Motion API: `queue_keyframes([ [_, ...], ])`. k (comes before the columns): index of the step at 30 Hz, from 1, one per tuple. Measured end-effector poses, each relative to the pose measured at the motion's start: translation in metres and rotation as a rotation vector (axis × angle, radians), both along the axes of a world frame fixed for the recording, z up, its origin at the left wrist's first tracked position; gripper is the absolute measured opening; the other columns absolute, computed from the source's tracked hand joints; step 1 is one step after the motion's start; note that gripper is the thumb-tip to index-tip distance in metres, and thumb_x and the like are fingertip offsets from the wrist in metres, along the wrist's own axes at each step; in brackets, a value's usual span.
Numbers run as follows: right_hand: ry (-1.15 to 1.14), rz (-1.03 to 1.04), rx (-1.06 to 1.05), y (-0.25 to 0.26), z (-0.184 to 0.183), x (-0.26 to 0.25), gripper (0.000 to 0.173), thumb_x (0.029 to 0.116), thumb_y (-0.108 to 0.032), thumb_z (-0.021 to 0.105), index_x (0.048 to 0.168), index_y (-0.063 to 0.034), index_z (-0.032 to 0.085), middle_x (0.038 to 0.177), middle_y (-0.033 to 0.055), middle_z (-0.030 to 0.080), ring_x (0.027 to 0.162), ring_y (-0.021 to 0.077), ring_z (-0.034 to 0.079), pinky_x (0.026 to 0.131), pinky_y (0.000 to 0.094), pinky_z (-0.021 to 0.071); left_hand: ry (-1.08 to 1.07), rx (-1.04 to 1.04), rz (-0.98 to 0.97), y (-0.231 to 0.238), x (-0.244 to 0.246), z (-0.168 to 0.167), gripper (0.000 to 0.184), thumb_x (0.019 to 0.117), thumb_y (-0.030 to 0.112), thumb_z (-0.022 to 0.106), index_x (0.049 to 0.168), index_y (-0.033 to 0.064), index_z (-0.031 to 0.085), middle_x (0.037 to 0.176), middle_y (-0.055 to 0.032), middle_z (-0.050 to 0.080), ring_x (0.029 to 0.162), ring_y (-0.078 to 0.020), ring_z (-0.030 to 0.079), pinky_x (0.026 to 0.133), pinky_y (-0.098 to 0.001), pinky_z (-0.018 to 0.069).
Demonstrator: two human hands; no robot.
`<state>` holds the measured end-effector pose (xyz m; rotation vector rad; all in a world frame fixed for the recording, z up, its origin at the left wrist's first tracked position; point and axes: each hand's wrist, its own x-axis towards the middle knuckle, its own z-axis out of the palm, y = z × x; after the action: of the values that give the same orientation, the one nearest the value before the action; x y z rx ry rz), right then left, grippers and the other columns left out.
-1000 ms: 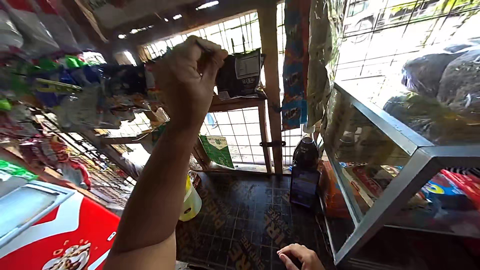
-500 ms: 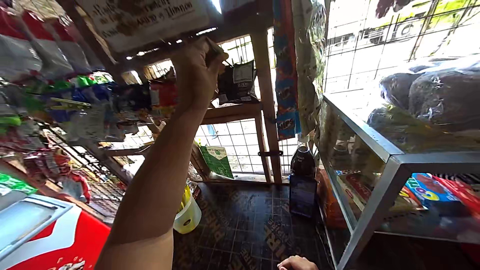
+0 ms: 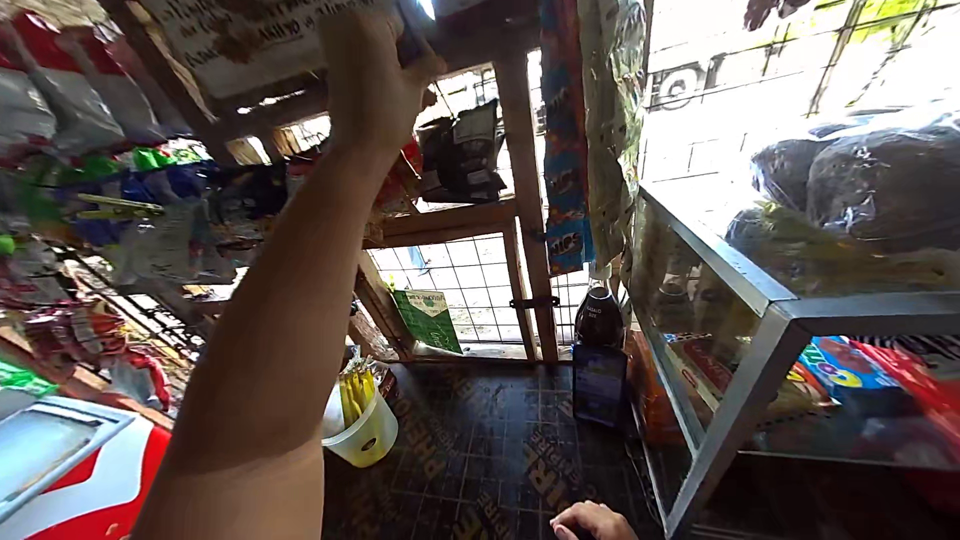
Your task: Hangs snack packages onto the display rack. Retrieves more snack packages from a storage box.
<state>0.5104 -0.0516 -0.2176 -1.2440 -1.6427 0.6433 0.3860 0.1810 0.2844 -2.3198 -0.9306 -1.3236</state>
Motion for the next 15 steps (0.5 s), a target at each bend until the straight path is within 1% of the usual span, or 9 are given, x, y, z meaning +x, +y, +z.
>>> queue_keyframes([
  [2, 0.006, -0.002, 0.002, -0.001, 0.002, -0.001, 0.021, 0.0991, -0.018, 0.064, 0.102, -0.0018, 0.078, 0.097, 0.014, 0.077, 0.093, 0.0297, 0.074, 0.089, 0.053, 0.0548, 0.07, 0.024, 0.052, -0.002, -0.004, -0.006, 0.035, 0.0991, 0.028, 0.065, 0.117, -0.002, 0.068, 0.11, -0.0171, 0.07, 0.099, -0.0214, 0.071, 0.094, -0.0401, 0.056],
  [3, 0.006, -0.006, 0.004, -0.001, 0.002, -0.001, 0.021, 0.099, -0.018, 0.064, 0.101, -0.002, 0.078, 0.097, 0.0138, 0.077, 0.093, 0.0296, 0.074, 0.088, 0.0532, 0.0548, 0.086, 0.023, 0.08, -0.007, -0.006, -0.01, 0.038, 0.0997, 0.028, 0.064, 0.117, -0.0057, 0.067, 0.112, -0.0236, 0.069, 0.105, -0.0302, 0.068, 0.098, -0.0484, 0.0495],
  [4, 0.008, -0.008, 0.002, -0.001, 0.001, -0.001, 0.021, 0.0989, -0.018, 0.064, 0.101, -0.0023, 0.078, 0.096, 0.0137, 0.077, 0.092, 0.0295, 0.074, 0.088, 0.0531, 0.0547, 0.092, 0.019, 0.112, -0.009, -0.01, -0.013, 0.039, 0.1003, 0.029, 0.063, 0.116, -0.0062, 0.067, 0.113, -0.0256, 0.068, 0.107, -0.0334, 0.067, 0.1, -0.0516, 0.0472],
  [5, 0.01, -0.012, -0.001, -0.001, 0.002, -0.001, 0.021, 0.0989, -0.018, 0.064, 0.1, -0.0027, 0.078, 0.096, 0.0136, 0.077, 0.092, 0.0295, 0.074, 0.087, 0.0529, 0.0549, 0.092, 0.026, 0.136, -0.01, -0.014, -0.016, 0.039, 0.1002, 0.031, 0.063, 0.114, -0.005, 0.067, 0.111, -0.0239, 0.069, 0.105, -0.0308, 0.068, 0.099, -0.0495, 0.049],
  [6, 0.008, -0.014, -0.009, -0.001, 0.002, -0.002, 0.022, 0.0992, -0.019, 0.064, 0.1, -0.003, 0.078, 0.096, 0.0134, 0.077, 0.092, 0.0293, 0.073, 0.087, 0.0525, 0.0549, 0.084, 0.03, 0.117, -0.01, -0.018, -0.018, 0.04, 0.0995, 0.031, 0.064, 0.112, -0.0069, 0.067, 0.109, -0.0254, 0.069, 0.103, -0.0316, 0.067, 0.098, -0.0504, 0.0483],
  [8, 0.003, -0.012, -0.018, -0.001, 0.004, -0.002, 0.022, 0.0996, -0.02, 0.063, 0.1, -0.0035, 0.078, 0.097, 0.013, 0.077, 0.093, 0.0293, 0.073, 0.087, 0.0522, 0.0547, 0.079, 0.034, 0.086, -0.007, -0.024, -0.021, 0.038, 0.0972, 0.031, 0.068, 0.111, -0.0045, 0.066, 0.106, -0.0198, 0.069, 0.098, -0.0218, 0.069, 0.094, -0.0416, 0.0531],
  [10, -0.001, -0.001, -0.026, -0.001, 0.005, -0.001, 0.022, 0.1001, -0.02, 0.063, 0.101, -0.0037, 0.078, 0.097, 0.0127, 0.077, 0.093, 0.0294, 0.073, 0.087, 0.0524, 0.0544, 0.06, -0.003, 0.054, -0.009, -0.027, -0.027, 0.037, 0.0964, 0.028, 0.069, 0.113, -0.0041, 0.065, 0.107, -0.0184, 0.069, 0.097, -0.0198, 0.067, 0.093, -0.0409, 0.0524],
  [12, -0.001, 0.011, -0.036, -0.001, 0.006, 0.0, 0.022, 0.1001, -0.02, 0.063, 0.102, -0.0037, 0.078, 0.097, 0.0128, 0.077, 0.094, 0.0294, 0.073, 0.088, 0.053, 0.054, 0.037, -0.038, 0.051, -0.012, -0.027, -0.035, 0.033, 0.0973, 0.028, 0.069, 0.112, -0.0018, 0.067, 0.102, -0.0154, 0.071, 0.092, -0.0172, 0.07, 0.089, -0.0403, 0.0565],
  [15, -0.004, 0.026, -0.025, 0.0, 0.005, 0.001, 0.023, 0.1, -0.019, 0.063, 0.102, -0.0031, 0.078, 0.097, 0.0139, 0.077, 0.093, 0.0306, 0.073, 0.088, 0.0538, 0.0537, 0.047, -0.008, -0.024, -0.011, -0.028, -0.05, 0.024, 0.0977, 0.021, 0.068, 0.106, -0.0021, 0.068, 0.095, -0.0123, 0.071, 0.083, -0.0113, 0.068, 0.082, -0.0323, 0.0564],
])
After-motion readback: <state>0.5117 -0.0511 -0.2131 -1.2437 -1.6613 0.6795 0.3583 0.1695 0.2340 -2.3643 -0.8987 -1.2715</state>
